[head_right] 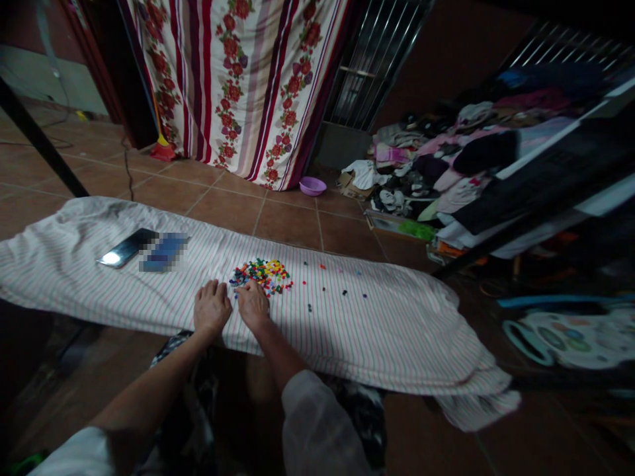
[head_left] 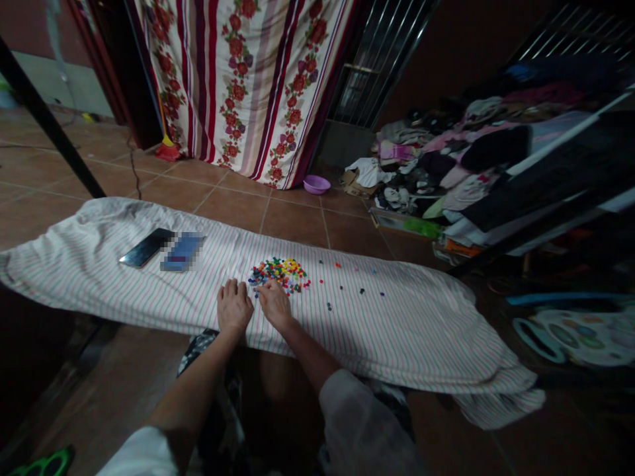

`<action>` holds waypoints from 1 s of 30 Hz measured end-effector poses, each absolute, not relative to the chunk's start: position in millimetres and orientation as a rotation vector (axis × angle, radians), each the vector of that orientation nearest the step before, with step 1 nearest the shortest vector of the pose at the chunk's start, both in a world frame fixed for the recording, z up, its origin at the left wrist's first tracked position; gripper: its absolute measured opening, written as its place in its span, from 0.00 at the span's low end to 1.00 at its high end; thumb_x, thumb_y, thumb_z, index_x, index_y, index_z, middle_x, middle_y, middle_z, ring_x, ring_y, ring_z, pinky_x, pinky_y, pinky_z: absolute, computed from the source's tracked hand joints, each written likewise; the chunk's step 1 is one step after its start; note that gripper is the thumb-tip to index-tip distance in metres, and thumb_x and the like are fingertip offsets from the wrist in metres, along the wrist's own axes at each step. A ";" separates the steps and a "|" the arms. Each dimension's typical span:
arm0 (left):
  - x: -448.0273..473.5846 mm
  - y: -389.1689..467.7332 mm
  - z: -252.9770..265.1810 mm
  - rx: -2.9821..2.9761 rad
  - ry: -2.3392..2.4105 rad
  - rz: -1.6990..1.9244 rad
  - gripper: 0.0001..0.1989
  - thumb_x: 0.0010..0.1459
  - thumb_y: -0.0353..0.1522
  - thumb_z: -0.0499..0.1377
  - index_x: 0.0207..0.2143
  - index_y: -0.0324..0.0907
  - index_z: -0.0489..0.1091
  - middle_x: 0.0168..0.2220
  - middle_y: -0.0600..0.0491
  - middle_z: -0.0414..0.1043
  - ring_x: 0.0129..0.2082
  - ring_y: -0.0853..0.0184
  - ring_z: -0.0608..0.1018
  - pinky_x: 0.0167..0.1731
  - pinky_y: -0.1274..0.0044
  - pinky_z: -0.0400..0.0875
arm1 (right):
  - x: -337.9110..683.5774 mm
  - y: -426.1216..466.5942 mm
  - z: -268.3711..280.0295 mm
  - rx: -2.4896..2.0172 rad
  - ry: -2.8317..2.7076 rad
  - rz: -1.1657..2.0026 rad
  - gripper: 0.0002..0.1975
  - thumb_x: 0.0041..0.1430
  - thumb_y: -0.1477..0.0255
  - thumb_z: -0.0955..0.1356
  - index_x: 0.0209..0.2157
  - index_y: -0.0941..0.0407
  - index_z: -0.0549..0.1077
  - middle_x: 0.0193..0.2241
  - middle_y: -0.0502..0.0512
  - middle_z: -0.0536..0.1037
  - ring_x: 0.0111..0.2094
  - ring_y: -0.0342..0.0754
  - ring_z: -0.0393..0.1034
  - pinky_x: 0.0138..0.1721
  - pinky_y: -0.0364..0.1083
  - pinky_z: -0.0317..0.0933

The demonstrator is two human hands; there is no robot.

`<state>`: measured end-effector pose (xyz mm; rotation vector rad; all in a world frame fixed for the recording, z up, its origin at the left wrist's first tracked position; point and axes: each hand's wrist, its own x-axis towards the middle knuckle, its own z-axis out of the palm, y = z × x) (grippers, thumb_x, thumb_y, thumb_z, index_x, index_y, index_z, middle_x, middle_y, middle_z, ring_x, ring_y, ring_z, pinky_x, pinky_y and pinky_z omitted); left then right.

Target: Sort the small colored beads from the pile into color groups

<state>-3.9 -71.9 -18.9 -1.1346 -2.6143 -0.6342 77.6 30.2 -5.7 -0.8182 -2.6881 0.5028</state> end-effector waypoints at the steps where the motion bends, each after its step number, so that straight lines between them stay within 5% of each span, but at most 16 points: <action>1: -3.9 -71.8 -19.2 -1.135 -2.612 -0.634 0.17 0.60 0.28 0.50 0.49 0.36 0.70 0.56 0.38 0.68 0.60 0.52 0.66 0.59 0.61 0.57 | 75.4 29.9 -5.0 -0.824 -2.694 0.495 0.13 0.63 0.74 0.66 0.45 0.47 0.79 0.43 0.53 0.73 0.46 0.48 0.67 0.47 0.44 0.63; 21: -4.4 -71.1 -22.3 -1.109 -2.582 -0.556 0.18 0.59 0.29 0.51 0.50 0.36 0.70 0.56 0.39 0.69 0.58 0.53 0.68 0.58 0.62 0.59 | 72.3 32.7 -3.0 -0.551 -2.852 0.206 0.07 0.65 0.73 0.66 0.40 0.54 0.77 0.40 0.55 0.77 0.48 0.52 0.64 0.51 0.49 0.59; 30: -3.8 -72.5 -21.6 -1.113 -2.546 -0.522 0.16 0.60 0.30 0.50 0.48 0.37 0.71 0.54 0.40 0.70 0.56 0.54 0.69 0.56 0.63 0.59 | 72.9 32.6 -4.1 -0.623 -2.654 0.393 0.06 0.61 0.75 0.66 0.39 0.54 0.73 0.38 0.53 0.77 0.46 0.50 0.66 0.50 0.47 0.60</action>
